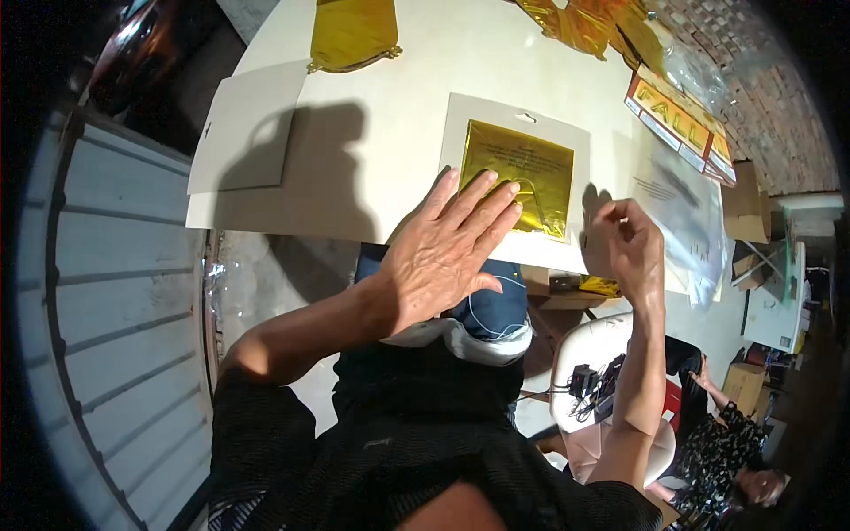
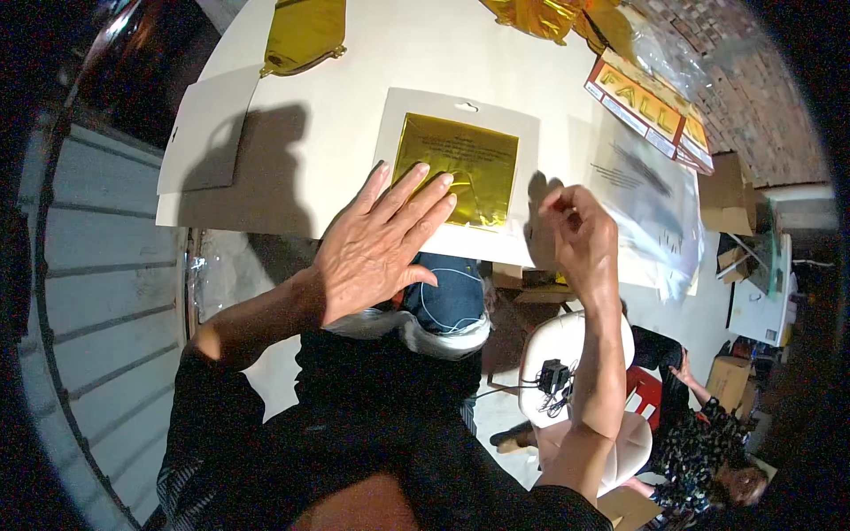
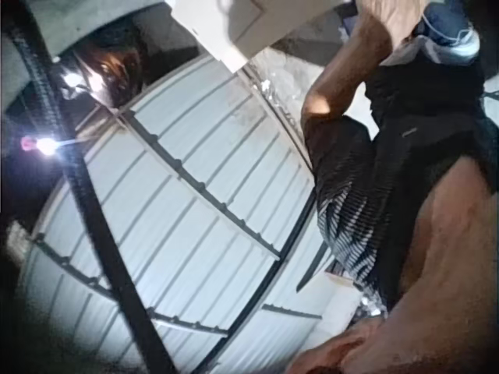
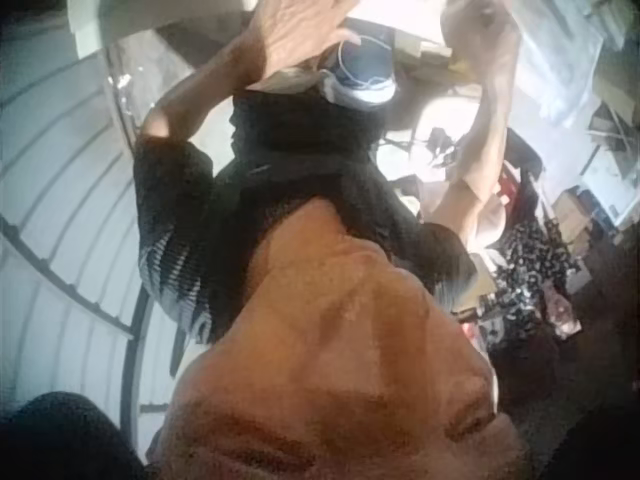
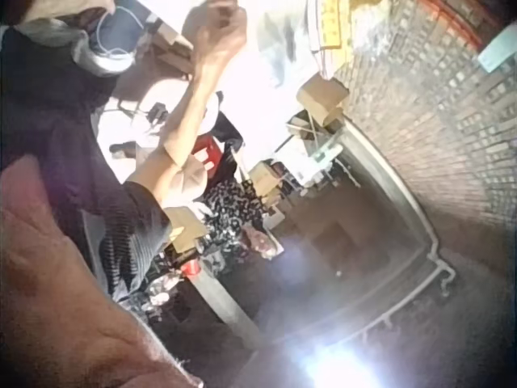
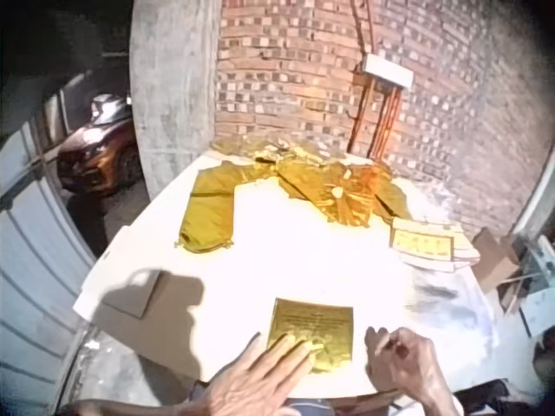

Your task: Folding gold foil balloons and placing them into retail packaging with cardboard inserts.

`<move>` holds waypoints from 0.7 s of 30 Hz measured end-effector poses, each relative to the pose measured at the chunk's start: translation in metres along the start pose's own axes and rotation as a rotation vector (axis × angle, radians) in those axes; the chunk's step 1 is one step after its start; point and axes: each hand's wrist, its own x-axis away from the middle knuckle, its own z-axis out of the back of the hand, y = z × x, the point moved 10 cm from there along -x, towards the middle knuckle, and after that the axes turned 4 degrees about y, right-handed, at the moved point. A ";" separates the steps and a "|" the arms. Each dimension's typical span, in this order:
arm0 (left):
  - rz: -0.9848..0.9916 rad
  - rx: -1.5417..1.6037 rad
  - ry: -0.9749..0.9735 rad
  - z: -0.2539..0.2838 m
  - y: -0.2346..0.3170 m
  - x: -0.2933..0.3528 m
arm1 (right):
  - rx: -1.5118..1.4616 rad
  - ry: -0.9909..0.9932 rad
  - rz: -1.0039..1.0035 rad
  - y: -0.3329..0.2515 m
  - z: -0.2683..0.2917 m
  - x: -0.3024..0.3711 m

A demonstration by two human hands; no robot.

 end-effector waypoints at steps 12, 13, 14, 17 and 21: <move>-0.005 0.080 0.023 0.003 0.000 0.001 | 0.590 0.096 0.441 -0.039 -0.044 -0.014; -0.005 0.080 0.016 0.002 0.000 0.001 | 0.640 0.110 0.445 -0.039 -0.043 -0.014; -0.012 0.077 0.017 0.000 0.001 0.001 | 0.640 0.136 0.447 -0.041 -0.038 -0.017; -0.027 0.079 0.043 0.002 0.003 0.001 | 0.592 0.199 0.508 -0.031 -0.014 -0.052; -0.010 0.155 0.044 0.003 -0.001 0.000 | 0.435 -0.020 0.550 -0.033 -0.032 -0.107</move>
